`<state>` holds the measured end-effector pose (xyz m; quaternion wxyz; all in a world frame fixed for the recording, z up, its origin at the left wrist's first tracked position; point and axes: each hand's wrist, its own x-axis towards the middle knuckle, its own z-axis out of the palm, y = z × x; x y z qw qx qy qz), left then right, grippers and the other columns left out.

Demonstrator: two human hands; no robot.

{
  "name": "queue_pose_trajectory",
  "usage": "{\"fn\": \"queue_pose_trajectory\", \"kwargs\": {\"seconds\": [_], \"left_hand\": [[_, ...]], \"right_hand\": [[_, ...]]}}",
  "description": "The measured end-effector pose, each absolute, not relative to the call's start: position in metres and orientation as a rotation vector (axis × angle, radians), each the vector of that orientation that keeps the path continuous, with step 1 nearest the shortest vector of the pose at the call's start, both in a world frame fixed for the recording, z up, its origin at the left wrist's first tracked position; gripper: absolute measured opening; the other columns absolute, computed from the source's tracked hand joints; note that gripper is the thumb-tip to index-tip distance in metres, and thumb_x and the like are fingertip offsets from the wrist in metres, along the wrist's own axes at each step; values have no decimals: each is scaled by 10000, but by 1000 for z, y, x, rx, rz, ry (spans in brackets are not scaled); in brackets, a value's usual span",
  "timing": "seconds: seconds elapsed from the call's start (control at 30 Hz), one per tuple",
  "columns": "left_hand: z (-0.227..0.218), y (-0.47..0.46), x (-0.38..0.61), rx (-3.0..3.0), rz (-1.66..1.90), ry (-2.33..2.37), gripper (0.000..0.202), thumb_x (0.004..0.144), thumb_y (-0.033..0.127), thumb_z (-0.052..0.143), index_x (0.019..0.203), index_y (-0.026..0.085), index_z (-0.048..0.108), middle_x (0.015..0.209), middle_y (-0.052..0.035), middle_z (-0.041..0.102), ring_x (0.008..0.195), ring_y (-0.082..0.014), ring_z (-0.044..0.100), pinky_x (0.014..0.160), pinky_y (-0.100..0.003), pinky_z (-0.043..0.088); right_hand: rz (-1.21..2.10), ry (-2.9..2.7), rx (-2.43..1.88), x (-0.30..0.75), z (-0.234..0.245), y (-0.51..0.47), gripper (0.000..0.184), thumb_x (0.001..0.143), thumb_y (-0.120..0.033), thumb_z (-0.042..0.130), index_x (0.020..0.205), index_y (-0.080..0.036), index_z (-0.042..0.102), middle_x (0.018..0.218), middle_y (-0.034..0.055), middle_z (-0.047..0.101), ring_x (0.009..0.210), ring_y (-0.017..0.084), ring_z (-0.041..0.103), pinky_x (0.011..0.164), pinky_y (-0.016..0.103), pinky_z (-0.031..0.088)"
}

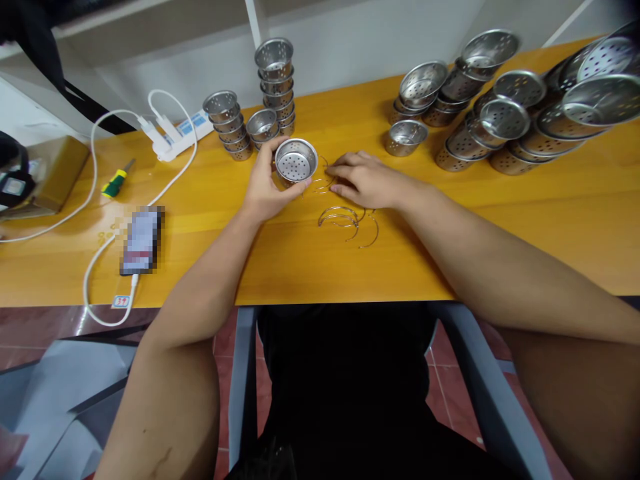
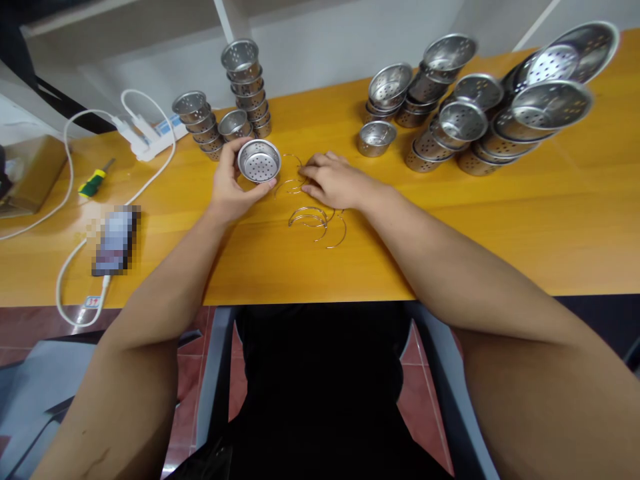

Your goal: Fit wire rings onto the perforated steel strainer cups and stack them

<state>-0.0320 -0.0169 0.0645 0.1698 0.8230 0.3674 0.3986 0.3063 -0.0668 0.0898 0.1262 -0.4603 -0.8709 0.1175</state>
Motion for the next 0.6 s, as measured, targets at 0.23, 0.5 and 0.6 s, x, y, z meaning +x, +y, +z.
{"fn": "queue_pose_trajectory", "kwargs": {"seconds": [0.23, 0.5, 0.6], "left_hand": [[67, -19, -32, 2331, 1130, 1046, 1120, 981, 1033, 879, 1798, 373, 489, 1876, -174, 672, 1786, -449, 719, 1494, -651, 652], [67, -17, -32, 2311, 1101, 1062, 1157, 937, 1070, 901, 1793, 399, 505, 1867, -154, 682, 1814, -471, 700, 1509, -683, 641], [67, -18, -31, 2302, 1091, 1065, 1165, 922, 1073, 915, 1787, 405, 513, 1855, -147, 688, 1815, -481, 700, 1505, -696, 646]], "right_hand": [[387, -2593, -1339, 292, 107, -71, 397, 1250, -332, 637, 1492, -209, 926, 1510, 224, 841, 1395, 421, 816, 1256, 536, 622], [538, -2648, -1242, 308, 126, -85, 306, 1235, -516, 762, 1261, -248, 908, 1309, 146, 859, 1121, 332, 816, 1049, 445, 604], [616, -2666, -1165, 310, 129, -90, 487, 1112, -623, 934, 1412, -241, 902, 1436, 167, 845, 1218, 362, 827, 1114, 472, 643]]}}
